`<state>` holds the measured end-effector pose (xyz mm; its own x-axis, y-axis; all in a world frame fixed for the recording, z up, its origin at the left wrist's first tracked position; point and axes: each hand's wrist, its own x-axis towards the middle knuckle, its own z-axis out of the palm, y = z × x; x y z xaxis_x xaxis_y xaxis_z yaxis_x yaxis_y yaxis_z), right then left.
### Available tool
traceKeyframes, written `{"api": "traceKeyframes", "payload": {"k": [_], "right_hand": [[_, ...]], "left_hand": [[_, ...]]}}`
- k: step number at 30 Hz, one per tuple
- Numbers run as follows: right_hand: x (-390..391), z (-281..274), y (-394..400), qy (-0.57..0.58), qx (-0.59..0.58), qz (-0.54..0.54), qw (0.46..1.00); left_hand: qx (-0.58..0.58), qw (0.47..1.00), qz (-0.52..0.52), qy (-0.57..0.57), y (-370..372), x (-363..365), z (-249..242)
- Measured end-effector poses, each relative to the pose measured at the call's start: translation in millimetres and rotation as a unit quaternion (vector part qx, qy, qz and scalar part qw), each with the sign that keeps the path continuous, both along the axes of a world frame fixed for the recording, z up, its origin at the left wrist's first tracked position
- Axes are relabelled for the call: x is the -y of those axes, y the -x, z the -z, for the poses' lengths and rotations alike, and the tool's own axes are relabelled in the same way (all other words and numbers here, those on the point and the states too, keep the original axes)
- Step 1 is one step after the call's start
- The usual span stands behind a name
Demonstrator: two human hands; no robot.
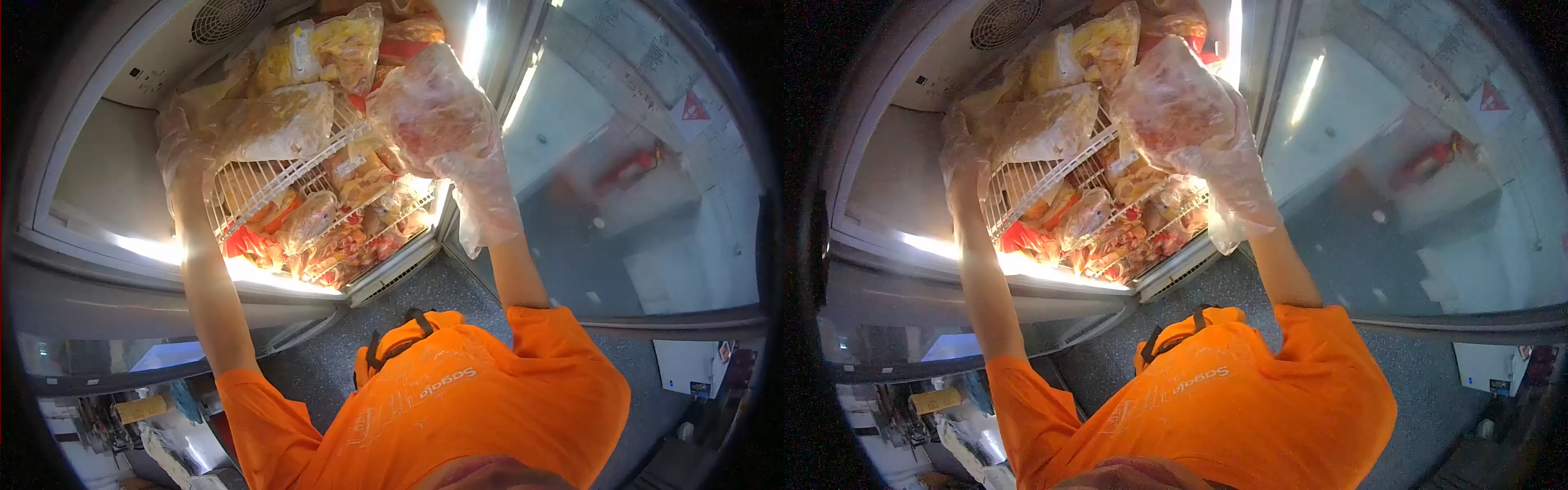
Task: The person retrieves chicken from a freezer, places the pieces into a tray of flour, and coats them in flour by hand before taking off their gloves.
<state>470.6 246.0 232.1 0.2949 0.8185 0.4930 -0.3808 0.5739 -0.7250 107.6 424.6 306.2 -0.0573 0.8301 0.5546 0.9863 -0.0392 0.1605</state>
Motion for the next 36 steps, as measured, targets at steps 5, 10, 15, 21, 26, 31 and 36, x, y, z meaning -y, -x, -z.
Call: {"api": "traceKeyframes", "payload": {"k": [5, 10, 15, 21, 26, 31, 36], "right_hand": [[12.1, -6.4, -1.6, 0.006, -0.035, -0.025, 0.999], [19.6, 16.6, -25.3, 0.099, -0.267, -0.326, 0.901], [34.7, 23.8, -17.5, 0.188, -0.394, -0.393, 0.809], [22.7, 39.7, -15.4, 0.132, -0.462, -0.553, 0.68], [26.9, 31.3, -14.1, 0.16, -0.485, -0.482, 0.712], [34.6, 12.9, -9.8, 0.183, -0.537, -0.413, 0.712], [24.9, 17.9, -13.7, 0.152, -0.489, -0.516, 0.687]], "left_hand": [[0.035, 0.999, -0.023, 0.032, -21.7, 19.3, -26.0], [0.064, 0.994, -0.009, 0.086, 30.9, -52.3, -2.0], [0.027, 0.993, 0.108, -0.037, 82.2, -95.6, 36.5], [-0.022, 0.995, 0.079, -0.054, 61.0, -68.8, 31.9], [-0.028, 0.997, 0.059, -0.049, 50.0, -45.5, 31.1], [-0.021, 0.998, 0.047, -0.038, 42.6, -34.9, 28.4], [-0.011, 0.999, 0.04, -0.031, 38.7, -27.6, 26.9]]}}
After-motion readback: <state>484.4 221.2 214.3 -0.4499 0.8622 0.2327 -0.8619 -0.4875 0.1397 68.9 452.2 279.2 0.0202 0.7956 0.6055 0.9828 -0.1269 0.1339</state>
